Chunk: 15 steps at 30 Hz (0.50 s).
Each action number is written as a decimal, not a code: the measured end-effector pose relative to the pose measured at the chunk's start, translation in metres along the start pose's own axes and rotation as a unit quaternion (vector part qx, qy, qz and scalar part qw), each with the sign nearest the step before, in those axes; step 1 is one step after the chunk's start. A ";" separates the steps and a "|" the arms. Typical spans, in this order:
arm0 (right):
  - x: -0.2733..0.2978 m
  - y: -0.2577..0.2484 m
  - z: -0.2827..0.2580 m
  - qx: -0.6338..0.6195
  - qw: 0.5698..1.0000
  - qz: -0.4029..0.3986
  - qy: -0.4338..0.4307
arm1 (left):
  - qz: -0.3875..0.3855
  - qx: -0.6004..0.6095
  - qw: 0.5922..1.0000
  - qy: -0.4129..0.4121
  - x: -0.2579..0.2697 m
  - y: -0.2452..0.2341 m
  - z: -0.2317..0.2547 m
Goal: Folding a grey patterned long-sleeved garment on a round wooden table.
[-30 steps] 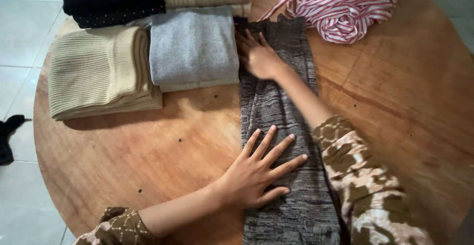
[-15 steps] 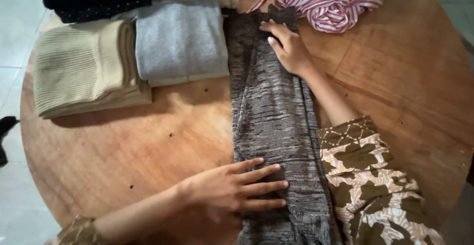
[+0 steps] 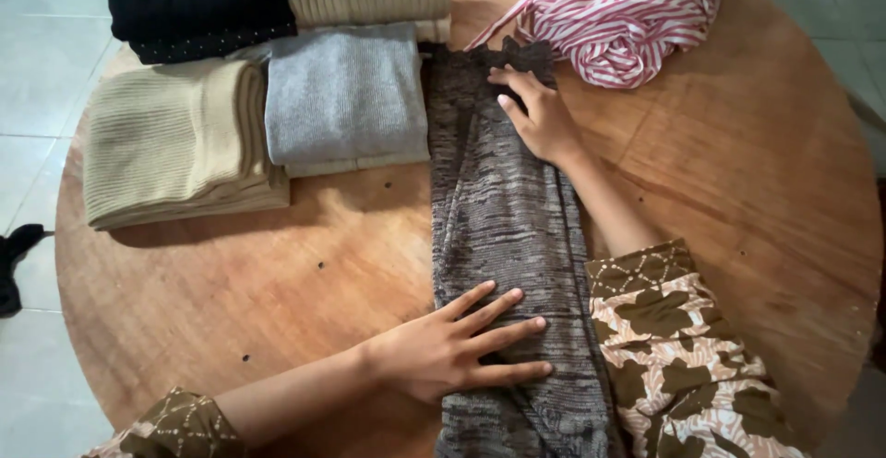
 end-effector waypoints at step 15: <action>0.021 -0.023 0.045 -0.212 0.967 0.130 0.054 | 0.058 0.702 0.563 -0.433 -0.036 0.053 -0.193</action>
Point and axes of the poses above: each hand's wrist, its own x-axis away from the middle knuckle, its own y-axis out of the palm, z = x × y, the point moved 6 cm from there along -x, towards the middle knuckle, and after that the axes turned 9 degrees about -y, right-handed, at the moved point
